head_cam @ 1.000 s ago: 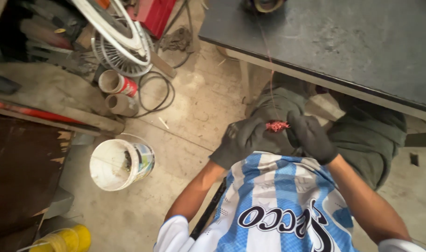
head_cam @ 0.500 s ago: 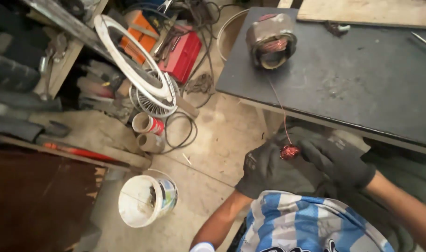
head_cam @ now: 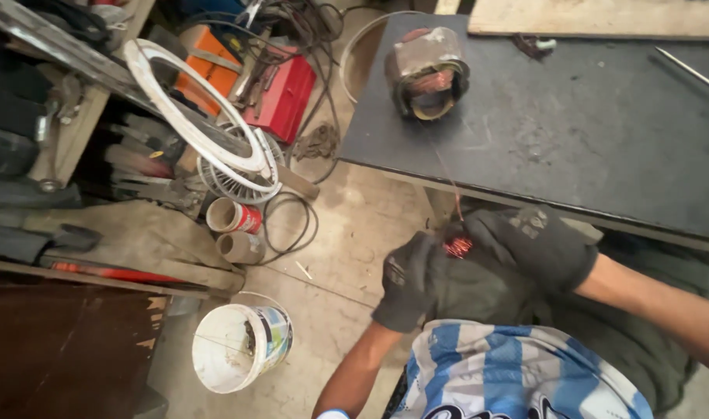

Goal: Winding copper wire coils and fitting them into a motor stator during a repair process

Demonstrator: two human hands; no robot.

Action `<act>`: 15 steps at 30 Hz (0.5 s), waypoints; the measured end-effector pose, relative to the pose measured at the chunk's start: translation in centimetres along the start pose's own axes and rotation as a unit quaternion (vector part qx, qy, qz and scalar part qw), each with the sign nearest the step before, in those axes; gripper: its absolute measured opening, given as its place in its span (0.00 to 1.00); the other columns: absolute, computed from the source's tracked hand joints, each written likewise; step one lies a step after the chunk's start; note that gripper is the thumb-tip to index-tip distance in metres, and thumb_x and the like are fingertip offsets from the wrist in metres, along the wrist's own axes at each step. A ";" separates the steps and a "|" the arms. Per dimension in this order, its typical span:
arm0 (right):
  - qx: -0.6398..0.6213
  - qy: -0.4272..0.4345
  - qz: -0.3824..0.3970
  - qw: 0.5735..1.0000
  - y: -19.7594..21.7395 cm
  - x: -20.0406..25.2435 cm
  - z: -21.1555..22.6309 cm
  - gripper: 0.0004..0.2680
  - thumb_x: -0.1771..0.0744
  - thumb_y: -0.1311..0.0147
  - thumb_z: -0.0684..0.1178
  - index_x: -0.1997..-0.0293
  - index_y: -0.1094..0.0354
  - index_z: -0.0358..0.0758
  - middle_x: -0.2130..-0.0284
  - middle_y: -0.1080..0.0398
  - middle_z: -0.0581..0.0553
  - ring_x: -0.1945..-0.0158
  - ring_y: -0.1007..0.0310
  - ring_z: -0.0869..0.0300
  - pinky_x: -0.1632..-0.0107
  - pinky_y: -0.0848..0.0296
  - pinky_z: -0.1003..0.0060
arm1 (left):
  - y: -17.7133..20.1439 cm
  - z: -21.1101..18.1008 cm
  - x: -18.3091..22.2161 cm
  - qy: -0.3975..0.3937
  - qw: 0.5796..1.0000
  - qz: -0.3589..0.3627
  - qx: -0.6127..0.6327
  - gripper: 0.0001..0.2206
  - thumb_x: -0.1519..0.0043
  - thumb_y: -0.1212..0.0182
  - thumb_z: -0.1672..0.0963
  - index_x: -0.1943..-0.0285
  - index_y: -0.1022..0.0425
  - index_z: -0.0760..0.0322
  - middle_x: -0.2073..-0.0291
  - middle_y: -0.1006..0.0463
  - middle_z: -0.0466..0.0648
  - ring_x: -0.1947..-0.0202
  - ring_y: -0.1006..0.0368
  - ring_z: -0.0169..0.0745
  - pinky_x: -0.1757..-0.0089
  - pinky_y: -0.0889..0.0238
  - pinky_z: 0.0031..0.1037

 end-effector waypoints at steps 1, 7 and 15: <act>0.020 -0.050 0.044 0.998 -0.5 0.1 -0.8 0.20 0.33 0.57 0.63 0.41 0.34 0.42 0.66 0.22 0.44 0.60 0.21 0.47 0.59 0.22 0.51 | -0.2 0.9 -0.1 0.033 0.997 -0.010 0.070 0.10 0.31 0.47 0.52 0.65 0.30 0.55 0.78 0.29 0.47 0.73 0.24 0.50 0.70 0.31 0.29; -0.051 -0.151 0.112 0.981 1.9 -3.1 -0.9 0.14 0.32 0.59 0.65 0.54 0.31 0.50 0.72 0.22 0.49 0.61 0.18 0.51 0.59 0.22 0.55 | -6.3 11.2 1.9 0.281 0.932 0.049 0.226 0.13 0.38 0.39 0.50 0.52 0.27 0.61 0.69 0.24 0.50 0.65 0.24 0.49 0.57 0.30 0.45; -0.316 -0.283 0.142 0.894 1.0 -6.0 -3.2 0.24 0.28 0.67 0.66 0.74 0.29 0.43 0.72 0.20 0.44 0.58 0.18 0.59 0.51 0.24 0.59 | 0.4 2.2 -2.4 -0.044 0.992 -0.108 -0.037 0.15 0.29 0.57 0.53 0.70 0.32 0.54 0.84 0.35 0.43 0.83 0.29 0.47 0.74 0.33 0.27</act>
Point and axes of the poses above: each hand's wrist, its own x-axis away from the middle knuckle, its own y-axis out of the back of the hand, z = x × y, the point moved 10 cm from there along -x, towards the middle knuckle
